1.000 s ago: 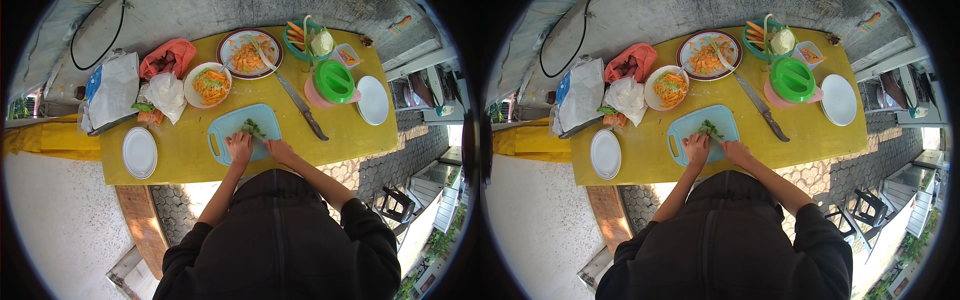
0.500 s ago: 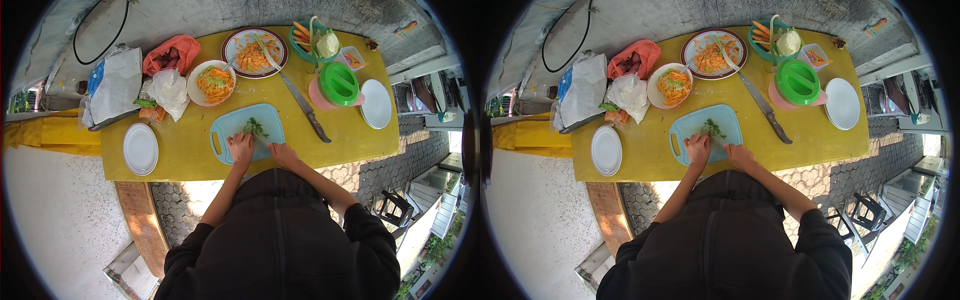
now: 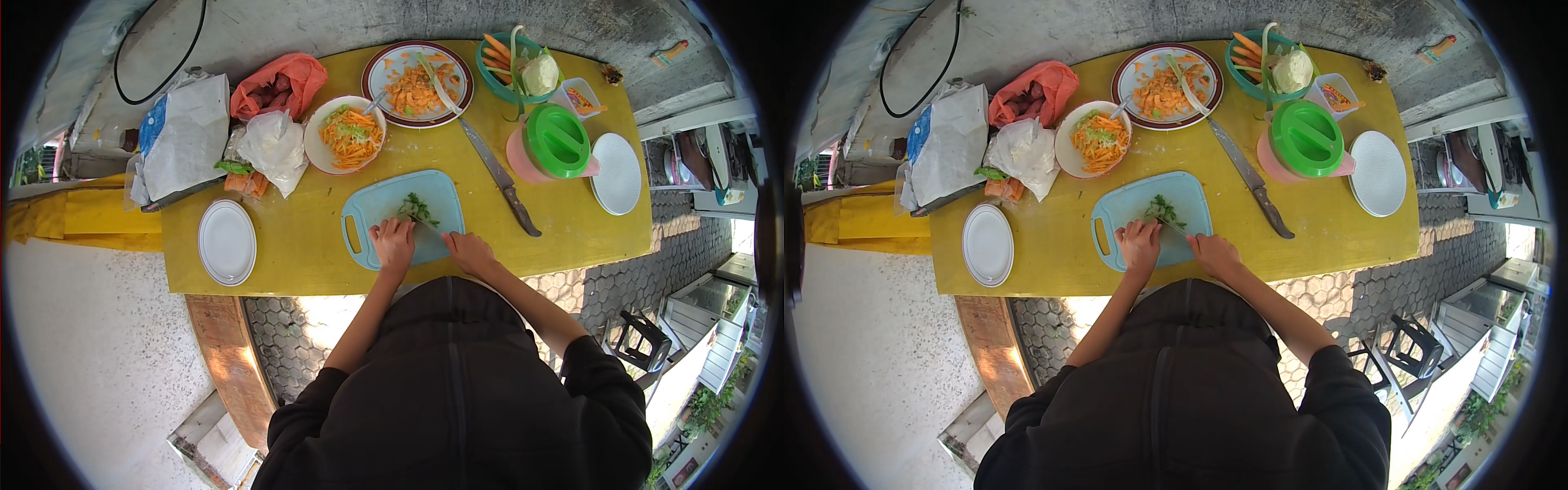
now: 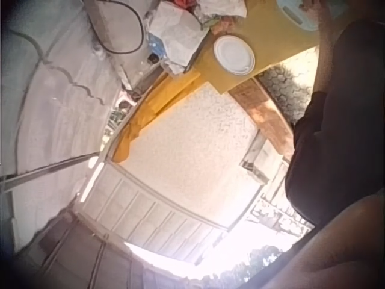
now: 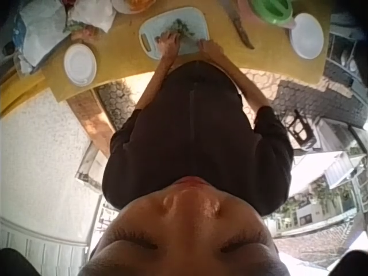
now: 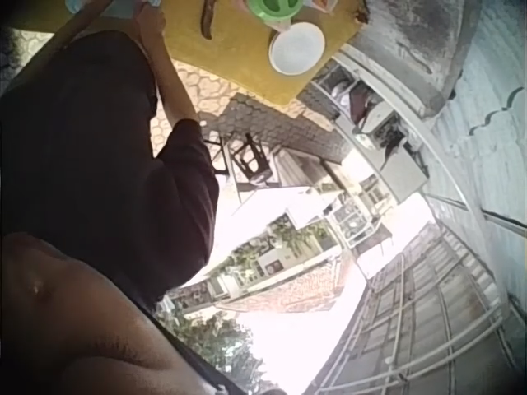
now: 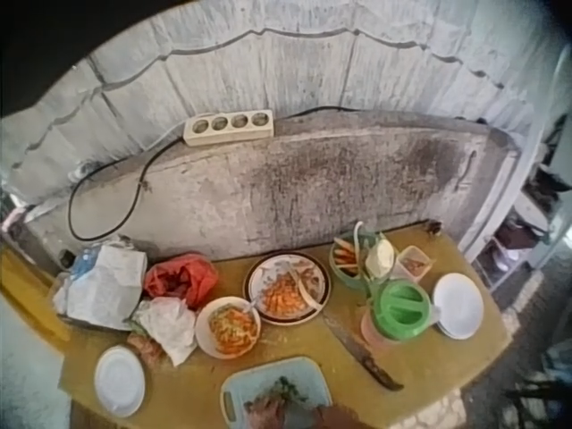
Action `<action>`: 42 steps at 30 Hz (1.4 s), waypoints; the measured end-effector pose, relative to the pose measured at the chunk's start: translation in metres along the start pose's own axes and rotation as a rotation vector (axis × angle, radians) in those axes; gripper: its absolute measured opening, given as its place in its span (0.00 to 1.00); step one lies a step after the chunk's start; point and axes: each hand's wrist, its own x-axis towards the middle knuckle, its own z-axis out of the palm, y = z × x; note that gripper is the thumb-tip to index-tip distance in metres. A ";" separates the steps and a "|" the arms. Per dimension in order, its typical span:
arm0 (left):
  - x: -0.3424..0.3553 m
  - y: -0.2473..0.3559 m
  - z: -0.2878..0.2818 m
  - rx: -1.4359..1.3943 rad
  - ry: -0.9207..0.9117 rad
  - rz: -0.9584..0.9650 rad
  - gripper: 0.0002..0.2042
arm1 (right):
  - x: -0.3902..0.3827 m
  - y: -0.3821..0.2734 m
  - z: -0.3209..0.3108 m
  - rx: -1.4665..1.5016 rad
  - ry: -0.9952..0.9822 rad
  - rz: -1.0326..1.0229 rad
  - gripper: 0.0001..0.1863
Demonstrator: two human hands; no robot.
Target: The recorder prepares various vegetables including chopping greens and slicing cabbage at an outdoor table.
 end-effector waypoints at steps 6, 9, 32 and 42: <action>-0.002 -0.001 -0.001 0.018 0.007 0.018 0.03 | 0.004 -0.013 -0.009 -0.027 0.049 -0.028 0.26; -0.002 0.000 -0.002 0.022 0.012 0.024 0.03 | 0.007 -0.019 -0.013 -0.064 0.043 -0.052 0.26; -0.001 0.000 -0.001 0.026 0.024 0.032 0.03 | 0.010 -0.019 -0.018 -0.176 0.151 -0.061 0.23; -0.002 -0.001 0.000 0.023 0.024 0.030 0.03 | 0.016 -0.022 -0.023 -0.272 0.195 -0.126 0.19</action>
